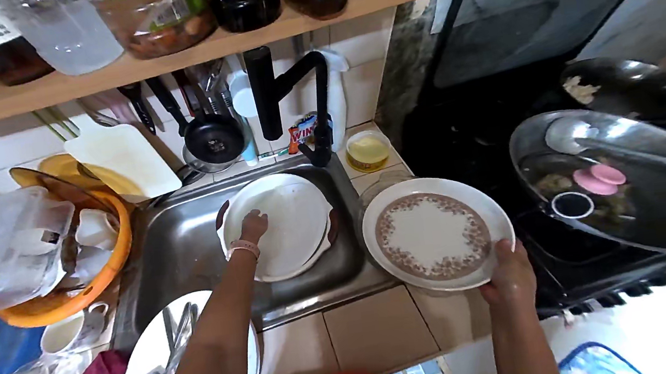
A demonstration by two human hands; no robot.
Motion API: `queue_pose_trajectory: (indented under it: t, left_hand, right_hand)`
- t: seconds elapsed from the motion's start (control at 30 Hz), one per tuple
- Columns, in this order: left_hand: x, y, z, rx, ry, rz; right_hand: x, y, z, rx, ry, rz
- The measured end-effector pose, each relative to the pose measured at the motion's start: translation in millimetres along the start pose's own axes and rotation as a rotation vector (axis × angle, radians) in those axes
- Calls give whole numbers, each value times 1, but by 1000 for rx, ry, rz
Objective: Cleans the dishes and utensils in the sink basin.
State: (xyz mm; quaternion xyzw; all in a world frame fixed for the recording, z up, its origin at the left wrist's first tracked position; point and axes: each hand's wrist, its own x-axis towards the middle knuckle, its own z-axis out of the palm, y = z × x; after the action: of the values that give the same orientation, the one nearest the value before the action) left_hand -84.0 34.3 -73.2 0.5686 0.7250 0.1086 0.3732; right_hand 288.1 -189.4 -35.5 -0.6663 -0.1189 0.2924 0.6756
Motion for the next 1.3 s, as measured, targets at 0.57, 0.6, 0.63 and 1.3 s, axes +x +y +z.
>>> queue_pose_trajectory:
  t: [0.57, 0.6, 0.63, 1.3]
  left_hand:
    - [-33, -4, 7, 378, -236, -31]
    - [-39, 4, 11, 362, -257, -29]
    - [-43, 12, 15, 347, -276, -27]
    - [36, 46, 59, 149, -186, 333]
  right_hand:
    - [27, 23, -5, -809, -145, -4]
    - [24, 20, -4, -904, -128, -75]
    - [19, 16, -1, -946, -99, -172]
    - [-86, 4, 122, -609, -779, -670]
